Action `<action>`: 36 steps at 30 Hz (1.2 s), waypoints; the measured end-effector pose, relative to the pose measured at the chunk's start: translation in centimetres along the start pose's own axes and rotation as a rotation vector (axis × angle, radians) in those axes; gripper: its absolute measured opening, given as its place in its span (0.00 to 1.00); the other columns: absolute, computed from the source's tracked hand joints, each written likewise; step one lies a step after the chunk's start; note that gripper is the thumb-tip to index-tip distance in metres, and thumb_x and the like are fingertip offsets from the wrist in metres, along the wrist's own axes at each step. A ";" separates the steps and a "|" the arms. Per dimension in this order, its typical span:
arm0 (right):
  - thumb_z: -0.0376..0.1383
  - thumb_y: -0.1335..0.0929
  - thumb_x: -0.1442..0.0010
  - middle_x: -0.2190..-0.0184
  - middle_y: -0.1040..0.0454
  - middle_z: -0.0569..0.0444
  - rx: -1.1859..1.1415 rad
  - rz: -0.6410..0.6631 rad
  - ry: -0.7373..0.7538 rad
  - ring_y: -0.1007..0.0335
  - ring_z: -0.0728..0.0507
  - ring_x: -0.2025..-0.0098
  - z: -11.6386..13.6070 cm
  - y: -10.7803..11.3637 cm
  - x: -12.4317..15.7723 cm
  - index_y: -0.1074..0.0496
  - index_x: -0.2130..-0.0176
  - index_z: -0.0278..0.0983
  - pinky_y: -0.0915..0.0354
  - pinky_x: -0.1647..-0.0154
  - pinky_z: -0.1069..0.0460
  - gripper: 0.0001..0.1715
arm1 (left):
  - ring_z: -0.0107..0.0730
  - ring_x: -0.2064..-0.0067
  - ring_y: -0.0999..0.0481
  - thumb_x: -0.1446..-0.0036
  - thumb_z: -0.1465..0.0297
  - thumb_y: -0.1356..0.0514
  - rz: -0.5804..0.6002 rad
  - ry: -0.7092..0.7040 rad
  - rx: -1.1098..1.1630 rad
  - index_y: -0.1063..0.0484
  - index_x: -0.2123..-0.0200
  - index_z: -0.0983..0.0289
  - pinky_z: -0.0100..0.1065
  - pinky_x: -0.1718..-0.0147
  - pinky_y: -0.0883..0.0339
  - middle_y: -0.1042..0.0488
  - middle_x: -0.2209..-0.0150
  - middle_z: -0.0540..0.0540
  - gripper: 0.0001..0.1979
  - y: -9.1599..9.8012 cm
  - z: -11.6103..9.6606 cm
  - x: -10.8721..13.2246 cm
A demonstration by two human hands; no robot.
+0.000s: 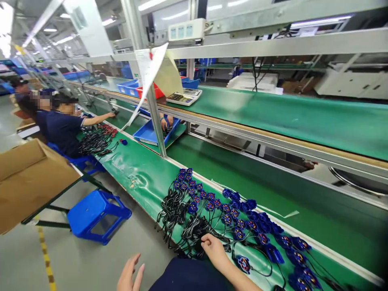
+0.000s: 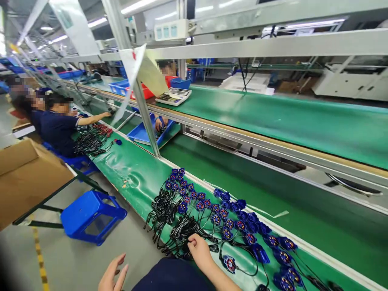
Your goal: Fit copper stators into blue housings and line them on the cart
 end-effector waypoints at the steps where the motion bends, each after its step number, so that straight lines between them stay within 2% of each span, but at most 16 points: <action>1: 0.41 0.35 0.49 0.81 0.38 0.61 -0.051 -0.039 -0.022 0.37 0.45 0.76 -0.8 0.5 0.4 0.30 0.68 0.39 0.39 0.70 0.51 0.09 | 0.54 0.43 0.24 0.41 0.53 0.45 0.087 -0.084 -0.060 0.24 0.48 0.52 0.54 0.45 0.25 0.22 0.46 0.56 0.21 -0.8 -1.5 -2.7; 3: 0.45 0.35 0.49 0.81 0.37 0.60 -0.130 -0.117 -0.057 0.37 0.44 0.77 -1.9 1.3 1.3 0.29 0.67 0.39 0.38 0.71 0.50 0.14 | 0.51 0.39 0.27 0.38 0.55 0.47 0.221 -0.247 -0.183 0.26 0.46 0.54 0.53 0.39 0.31 0.25 0.43 0.58 0.21 -2.4 -4.7 -8.3; 6: 0.50 0.36 0.48 0.78 0.32 0.57 -0.183 -0.249 -0.103 0.32 0.42 0.74 -2.2 1.9 1.8 0.27 0.65 0.40 0.35 0.69 0.48 0.19 | 0.48 0.34 0.33 0.36 0.63 0.50 0.355 -0.516 -0.379 0.29 0.41 0.57 0.53 0.35 0.37 0.30 0.38 0.60 0.23 -5.7 -9.8 -16.8; 9: 0.49 0.35 0.48 0.76 0.28 0.55 -0.207 -0.381 -0.152 0.29 0.41 0.72 -0.7 1.5 1.2 0.27 0.63 0.40 0.33 0.67 0.48 0.19 | 0.49 0.29 0.41 0.41 0.73 0.48 0.465 -0.809 -0.624 0.34 0.36 0.63 0.53 0.33 0.42 0.39 0.31 0.64 0.28 -10.5 -15.2 -24.9; 12: 0.47 0.34 0.48 0.71 0.25 0.52 -0.200 -0.496 -0.198 0.28 0.41 0.70 2.2 -0.3 0.4 0.27 0.62 0.39 0.31 0.65 0.47 0.18 | 0.55 0.25 0.56 0.50 0.82 0.46 0.587 -1.134 -0.784 0.44 0.29 0.61 0.58 0.32 0.50 0.56 0.25 0.64 0.43 -16.3 -21.2 -30.8; 14: 0.45 0.33 0.47 0.67 0.23 0.49 -0.172 -0.566 -0.234 0.27 0.41 0.68 4.7 -2.1 0.1 0.26 0.61 0.38 0.30 0.62 0.46 0.18 | 0.59 0.25 0.64 0.54 0.84 0.44 0.690 -1.336 -0.825 0.51 0.27 0.57 0.64 0.32 0.57 0.66 0.24 0.61 0.50 -20.4 -24.9 -33.0; 16: 0.44 0.34 0.46 0.62 0.23 0.48 -0.166 -0.618 -0.269 0.27 0.42 0.67 7.1 -4.4 0.2 0.24 0.59 0.38 0.30 0.59 0.46 0.18 | 0.62 0.25 0.67 0.54 0.82 0.42 0.829 -1.488 -0.827 0.52 0.27 0.52 0.69 0.32 0.64 0.69 0.23 0.57 0.52 -24.3 -27.6 -33.9; 18: 0.43 0.34 0.45 0.60 0.22 0.48 -0.186 -0.648 -0.307 0.27 0.42 0.67 8.9 -6.8 0.6 0.24 0.56 0.39 0.29 0.58 0.46 0.18 | 0.63 0.25 0.68 0.51 0.77 0.40 0.964 -1.538 -0.804 0.49 0.28 0.48 0.71 0.33 0.67 0.67 0.23 0.53 0.48 -27.6 -29.3 -34.2; 21: 0.43 0.34 0.44 0.59 0.22 0.47 -0.213 -0.688 -0.371 0.26 0.41 0.65 10.0 -9.8 1.7 0.24 0.56 0.39 0.29 0.58 0.46 0.19 | 0.66 0.25 0.64 0.41 0.64 0.41 1.052 -1.490 -0.800 0.45 0.29 0.51 0.75 0.36 0.60 0.59 0.24 0.56 0.37 -31.0 -30.2 -34.7; 23: 0.44 0.34 0.44 0.59 0.22 0.47 -0.234 -0.725 -0.416 0.25 0.40 0.64 9.8 -11.3 2.7 0.23 0.56 0.39 0.29 0.59 0.46 0.19 | 0.65 0.26 0.62 0.36 0.57 0.45 1.044 -1.470 -0.816 0.43 0.30 0.54 0.74 0.37 0.55 0.56 0.25 0.60 0.33 -31.7 -29.8 -35.1; 26: 0.46 0.34 0.44 0.58 0.21 0.46 -0.286 -0.809 -0.483 0.25 0.39 0.65 8.7 -12.6 4.0 0.22 0.57 0.40 0.29 0.61 0.45 0.19 | 0.62 0.25 0.63 0.33 0.54 0.48 0.976 -1.428 -0.840 0.39 0.32 0.56 0.68 0.35 0.52 0.52 0.26 0.62 0.30 -30.5 -28.5 -36.2; 30: 0.45 0.34 0.45 0.60 0.21 0.47 -0.308 -0.815 -0.479 0.25 0.39 0.64 8.7 -13.7 3.1 0.23 0.60 0.40 0.29 0.60 0.45 0.17 | 0.67 0.27 0.57 0.33 0.52 0.50 0.803 -1.275 -0.898 0.37 0.33 0.57 0.67 0.39 0.44 0.46 0.29 0.67 0.29 -26.6 -25.7 -38.4; 33: 0.41 0.35 0.43 0.60 0.22 0.47 -0.265 -0.772 -0.409 0.26 0.41 0.65 10.5 -14.0 0.6 0.24 0.58 0.38 0.29 0.58 0.46 0.16 | 0.72 0.31 0.50 0.32 0.49 0.54 0.674 -1.127 -0.943 0.38 0.33 0.59 0.67 0.49 0.34 0.43 0.33 0.73 0.32 -23.6 -23.0 -40.0; 36: 0.38 0.34 0.41 0.58 0.24 0.47 -0.210 -0.750 -0.378 0.26 0.41 0.62 13.0 -14.1 -2.4 0.25 0.55 0.37 0.29 0.54 0.46 0.15 | 0.73 0.34 0.44 0.32 0.48 0.57 0.608 -1.030 -0.983 0.40 0.32 0.60 0.65 0.55 0.29 0.41 0.35 0.75 0.34 -20.6 -20.1 -41.2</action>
Point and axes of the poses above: each hand's wrist, its own x-axis away from the middle knuckle, its own y-axis out of the back of the hand, z = x × y, the point moved 8 cm from there along -x, towards the middle knuckle
